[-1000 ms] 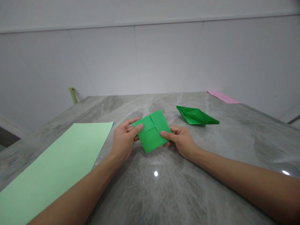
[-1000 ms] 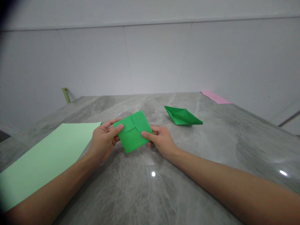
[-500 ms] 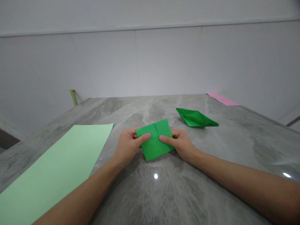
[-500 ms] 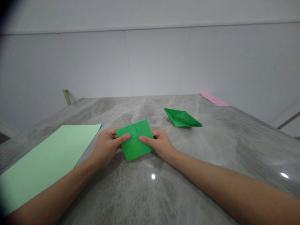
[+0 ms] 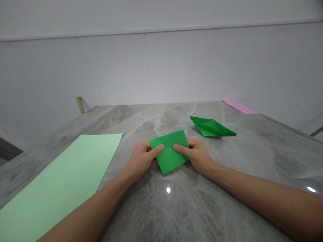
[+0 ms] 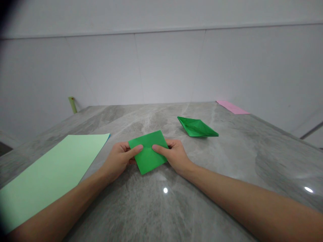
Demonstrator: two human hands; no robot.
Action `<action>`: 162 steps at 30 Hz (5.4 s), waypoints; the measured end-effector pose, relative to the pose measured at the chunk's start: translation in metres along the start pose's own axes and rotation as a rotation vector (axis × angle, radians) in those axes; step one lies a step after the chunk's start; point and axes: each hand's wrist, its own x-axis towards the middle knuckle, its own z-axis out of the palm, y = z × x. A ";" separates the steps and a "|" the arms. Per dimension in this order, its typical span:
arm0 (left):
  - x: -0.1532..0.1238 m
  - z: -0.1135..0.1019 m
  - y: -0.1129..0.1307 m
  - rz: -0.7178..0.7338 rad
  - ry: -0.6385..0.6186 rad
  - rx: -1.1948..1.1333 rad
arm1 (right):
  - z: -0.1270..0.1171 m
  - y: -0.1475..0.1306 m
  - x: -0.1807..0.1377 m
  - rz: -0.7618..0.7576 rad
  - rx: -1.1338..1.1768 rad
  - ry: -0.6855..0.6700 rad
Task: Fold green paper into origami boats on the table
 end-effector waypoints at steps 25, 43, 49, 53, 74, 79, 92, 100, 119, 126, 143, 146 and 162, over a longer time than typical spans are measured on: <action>-0.002 0.000 0.009 -0.001 0.031 -0.227 | 0.004 -0.005 -0.010 -0.141 -0.296 -0.111; -0.002 0.004 0.011 0.059 0.175 -0.150 | 0.004 -0.003 -0.011 -0.254 -0.483 -0.159; -0.003 0.008 0.017 -0.072 0.171 -0.282 | 0.000 -0.001 -0.012 -0.638 -0.759 -0.204; -0.007 0.017 0.013 -0.103 0.209 -0.368 | 0.000 -0.002 -0.018 -0.805 -0.961 -0.249; -0.012 0.028 0.015 -0.073 0.165 -0.572 | 0.005 -0.006 -0.024 -1.016 -1.222 -0.330; -0.012 0.027 0.015 -0.065 0.147 -0.586 | 0.005 -0.007 -0.023 -1.022 -1.227 -0.351; -0.010 0.027 0.013 -0.034 0.142 -0.598 | 0.007 -0.012 -0.026 -1.016 -1.220 -0.382; -0.012 0.026 0.012 0.012 0.139 -0.567 | 0.011 -0.016 -0.032 -0.958 -1.077 -0.304; -0.012 0.029 0.017 0.067 0.108 -0.581 | 0.009 -0.008 -0.024 -0.968 -1.012 -0.252; -0.011 0.028 0.016 0.088 0.077 -0.561 | 0.010 -0.008 -0.025 -0.969 -1.011 -0.268; -0.013 0.026 0.015 0.121 0.066 -0.533 | 0.012 -0.010 -0.026 -0.986 -0.982 -0.236; -0.014 0.026 0.014 0.128 0.075 -0.457 | 0.012 -0.010 -0.027 -0.998 -0.976 -0.220; -0.009 0.020 0.001 0.147 0.109 -0.196 | 0.009 -0.009 -0.026 -0.983 -1.012 -0.208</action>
